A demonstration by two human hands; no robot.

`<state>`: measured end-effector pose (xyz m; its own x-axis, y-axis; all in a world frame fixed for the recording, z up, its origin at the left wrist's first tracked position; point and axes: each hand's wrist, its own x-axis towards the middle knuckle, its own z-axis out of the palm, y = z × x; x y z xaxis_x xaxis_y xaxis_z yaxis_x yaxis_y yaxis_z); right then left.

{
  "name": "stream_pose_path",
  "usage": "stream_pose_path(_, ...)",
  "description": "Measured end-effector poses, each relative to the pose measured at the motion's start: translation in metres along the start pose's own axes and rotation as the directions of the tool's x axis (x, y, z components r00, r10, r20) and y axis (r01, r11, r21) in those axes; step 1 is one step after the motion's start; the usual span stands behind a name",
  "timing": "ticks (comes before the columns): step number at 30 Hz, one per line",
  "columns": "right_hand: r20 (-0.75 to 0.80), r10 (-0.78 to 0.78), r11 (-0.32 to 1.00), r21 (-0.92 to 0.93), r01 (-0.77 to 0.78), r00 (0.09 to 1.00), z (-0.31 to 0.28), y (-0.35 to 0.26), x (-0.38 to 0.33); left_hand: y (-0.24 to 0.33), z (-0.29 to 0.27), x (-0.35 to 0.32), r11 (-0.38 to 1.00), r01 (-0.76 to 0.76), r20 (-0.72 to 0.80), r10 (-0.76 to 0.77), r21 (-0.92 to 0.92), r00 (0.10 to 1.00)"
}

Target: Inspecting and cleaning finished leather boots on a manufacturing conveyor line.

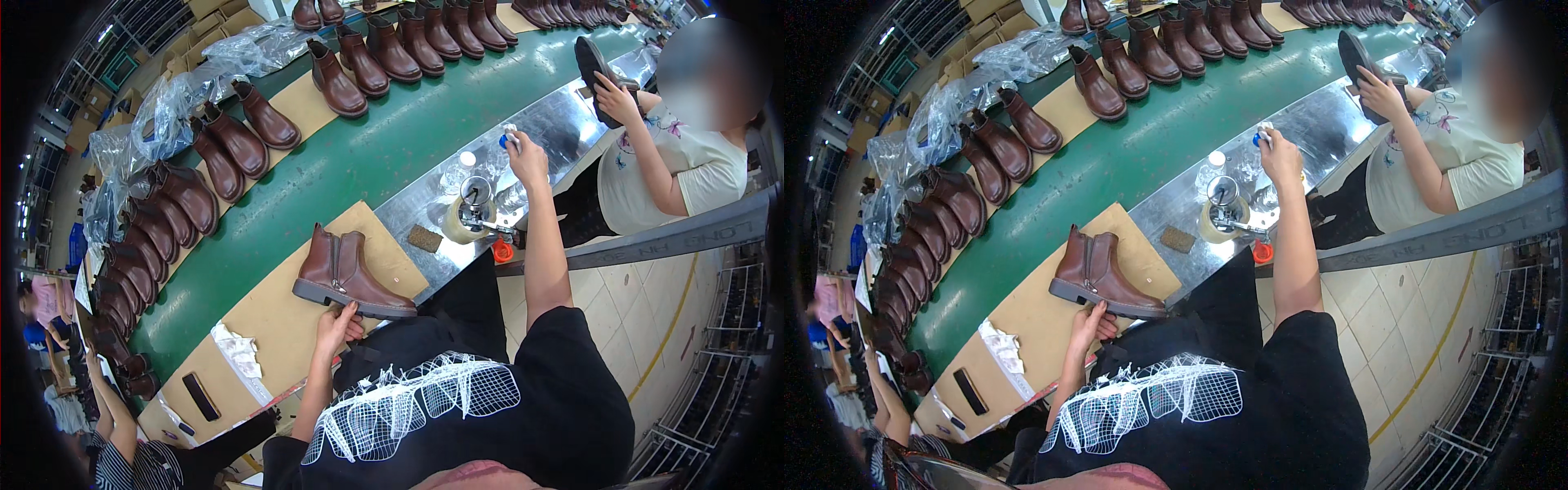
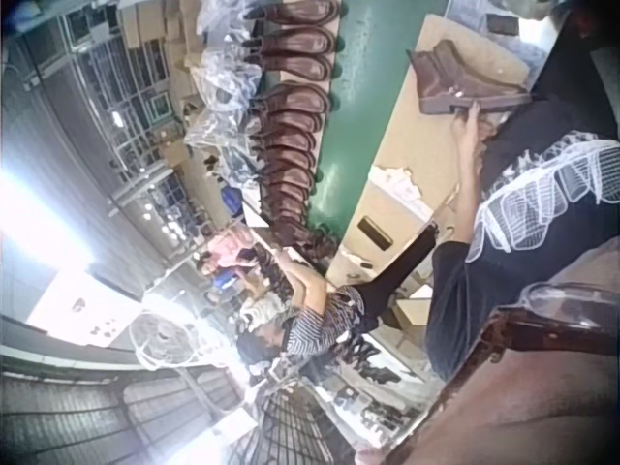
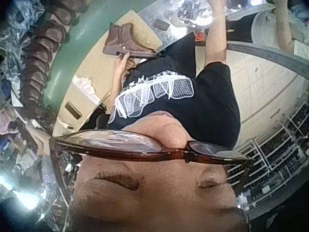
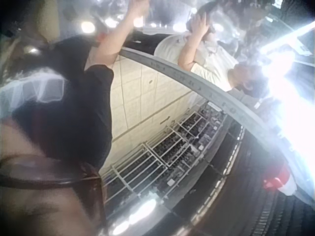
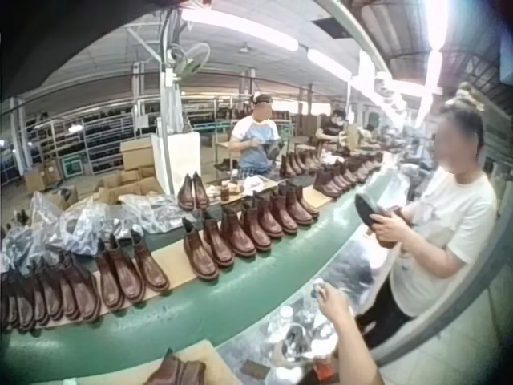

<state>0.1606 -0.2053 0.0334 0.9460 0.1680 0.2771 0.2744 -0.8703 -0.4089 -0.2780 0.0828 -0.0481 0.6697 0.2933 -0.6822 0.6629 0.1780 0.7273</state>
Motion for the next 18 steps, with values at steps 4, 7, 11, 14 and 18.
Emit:
stream_pose_path(4, -0.116, -0.063, 0.998, -0.004, 0.063, 0.991, 0.006, 0.002, 0.0, 0.0, 0.001, 0.001, 1.0, 0.001, 0.0, -0.001, -0.005, 1.0)
stream_pose_path(7, -0.141, -0.105, 0.994, -0.016, 0.104, 0.984, 0.005, -0.004, -0.008, -0.003, -0.001, 0.002, 1.0, -0.009, 0.001, 0.009, 0.004, 1.0)
stream_pose_path(11, -0.181, -0.204, 0.979, -0.053, 0.197, 0.962, 0.005, -0.009, -0.013, -0.001, -0.001, 0.001, 1.0, 0.006, 0.0, -0.006, -0.003, 1.0)
stream_pose_path(14, -0.172, -0.232, 0.973, -0.054, 0.226, 0.957, 0.012, -0.009, -0.014, 0.001, -0.001, -0.001, 1.0, 0.005, -0.004, -0.005, 0.011, 1.0)
stream_pose_path(18, -0.186, -0.281, 0.96, -0.055, 0.276, 0.941, 0.018, -0.005, -0.016, 0.001, -0.001, 0.001, 1.0, 0.003, -0.001, -0.003, 0.004, 1.0)
